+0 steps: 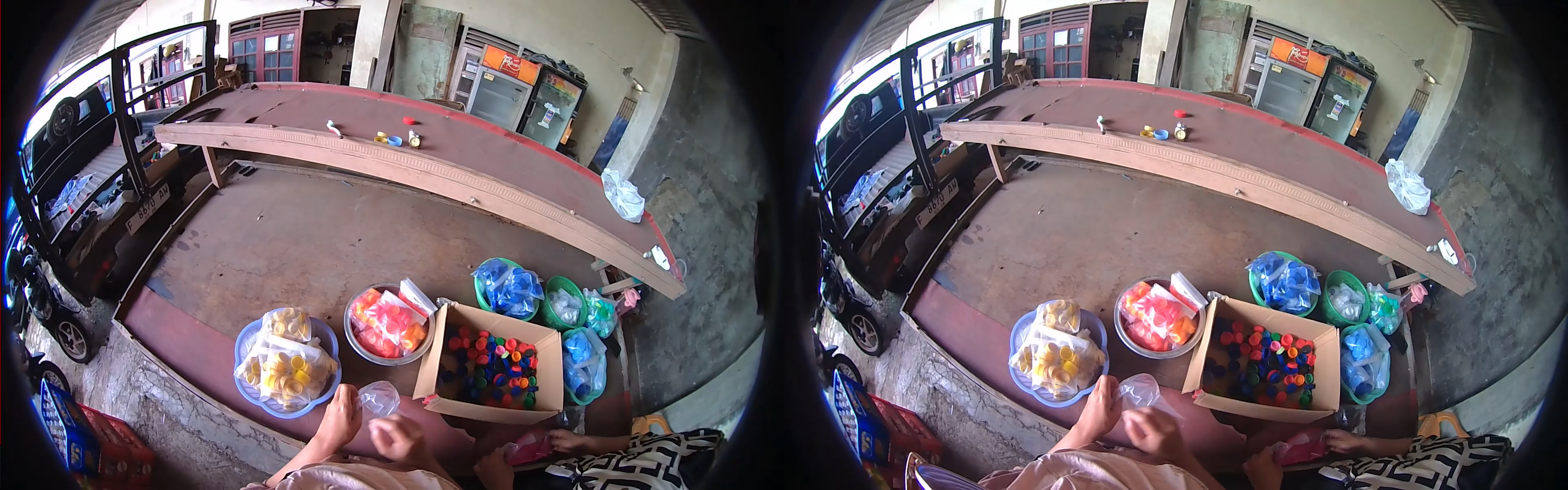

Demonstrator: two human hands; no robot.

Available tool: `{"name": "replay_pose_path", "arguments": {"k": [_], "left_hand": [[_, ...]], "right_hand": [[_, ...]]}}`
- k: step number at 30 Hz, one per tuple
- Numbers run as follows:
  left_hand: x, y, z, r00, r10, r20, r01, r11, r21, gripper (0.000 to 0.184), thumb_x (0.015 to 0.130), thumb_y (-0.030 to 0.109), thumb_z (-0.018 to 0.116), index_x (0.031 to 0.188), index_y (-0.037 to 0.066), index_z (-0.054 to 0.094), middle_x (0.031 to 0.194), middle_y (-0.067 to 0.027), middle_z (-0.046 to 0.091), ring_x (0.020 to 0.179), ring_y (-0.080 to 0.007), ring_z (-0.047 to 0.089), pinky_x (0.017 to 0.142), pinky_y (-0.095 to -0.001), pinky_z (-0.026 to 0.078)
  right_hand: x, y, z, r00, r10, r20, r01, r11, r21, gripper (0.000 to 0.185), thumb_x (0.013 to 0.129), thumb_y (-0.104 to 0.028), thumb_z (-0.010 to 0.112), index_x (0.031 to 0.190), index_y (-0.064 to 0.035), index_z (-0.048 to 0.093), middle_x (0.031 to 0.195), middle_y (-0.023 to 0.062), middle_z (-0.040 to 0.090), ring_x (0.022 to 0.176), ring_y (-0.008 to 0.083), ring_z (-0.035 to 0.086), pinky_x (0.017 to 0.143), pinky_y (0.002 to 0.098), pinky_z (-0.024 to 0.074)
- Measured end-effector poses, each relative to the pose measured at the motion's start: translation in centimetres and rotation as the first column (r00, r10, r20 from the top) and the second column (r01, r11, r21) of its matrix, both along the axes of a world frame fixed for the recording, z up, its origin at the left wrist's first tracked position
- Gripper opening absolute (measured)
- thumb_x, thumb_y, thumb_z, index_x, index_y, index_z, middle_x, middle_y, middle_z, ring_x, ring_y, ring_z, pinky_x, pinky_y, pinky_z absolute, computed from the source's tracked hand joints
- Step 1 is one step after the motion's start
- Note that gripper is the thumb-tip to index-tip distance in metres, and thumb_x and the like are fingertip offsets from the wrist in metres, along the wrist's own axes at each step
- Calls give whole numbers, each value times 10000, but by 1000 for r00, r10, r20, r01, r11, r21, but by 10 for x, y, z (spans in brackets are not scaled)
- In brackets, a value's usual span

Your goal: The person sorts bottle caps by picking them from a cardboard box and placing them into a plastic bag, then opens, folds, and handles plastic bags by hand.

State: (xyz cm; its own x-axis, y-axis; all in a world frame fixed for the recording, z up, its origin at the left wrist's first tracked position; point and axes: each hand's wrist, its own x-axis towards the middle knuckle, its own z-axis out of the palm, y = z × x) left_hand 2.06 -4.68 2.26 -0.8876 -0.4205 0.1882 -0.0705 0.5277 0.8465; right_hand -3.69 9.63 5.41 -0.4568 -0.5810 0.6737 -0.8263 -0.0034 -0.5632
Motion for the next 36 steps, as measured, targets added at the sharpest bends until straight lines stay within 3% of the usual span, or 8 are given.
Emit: {"name": "replay_pose_path", "arguments": {"k": [7,12,17,20,23,26,31,36], "left_hand": [[2,2,0,1000,-19,16,17,991,133,199,797,5,516,946,-14,386,724,-215,531,664,-389,550,582,-429,440],[1,6,-6,997,-73,-12,74,987,139,170,849,41,486,948,-15,359,712,-234,538,675,-432,545,567,-448,436],[1,10,-2,996,1,93,-2,1000,12,235,811,49,513,988,2,366,866,-219,529,746,-436,544,628,-475,458],[2,12,-7,998,-43,43,46,997,-55,294,758,39,548,1003,10,387,928,-200,498,793,-419,544,645,-468,463],[2,22,-8,989,-143,43,145,988,-45,312,731,42,578,995,11,415,941,-187,488,814,-405,548,656,-453,467],[0,33,-22,987,-162,-23,162,987,-22,311,756,61,581,994,-21,398,941,-207,481,815,-411,548,652,-449,469],[-1,31,-7,981,-191,-25,189,980,-57,332,745,34,582,1012,-38,397,942,-217,476,807,-407,546,650,-435,473],[0,26,-9,958,-277,-71,265,954,-138,437,706,53,637,1077,-23,419,986,-201,476,897,-380,519,744,-426,448]], "right_hand": [[3,-12,-8,976,-155,154,86,921,379,131,745,-25,548,873,-18,572,833,121,578,732,287,599,633,361,494],[3,-6,-27,990,-141,-4,114,784,611,207,738,-90,540,922,-12,595,837,133,600,745,284,596,678,368,480],[2,-4,-28,968,-137,-212,249,643,724,232,751,-156,535,899,9,604,793,178,598,803,297,579,741,370,454],[-2,-6,-31,939,-260,-224,343,722,601,231,752,-128,536,915,26,590,794,207,584,831,327,570,728,390,463],[-2,-7,-38,932,-330,151,207,824,527,376,734,-46,522,1099,39,539,890,250,586,903,393,552,780,441,454],[-2,-15,-37,935,-256,244,192,946,261,364,721,30,493,1082,58,531,926,263,584,899,424,553,786,462,454],[-12,-5,-40,909,-275,313,172,932,319,456,696,-53,665,1113,57,517,988,263,585,930,410,569,803,422,464],[-17,-7,-37,914,-278,294,216,949,228,508,663,-56,691,1116,62,496,984,258,579,910,399,573,779,420,464]]}}
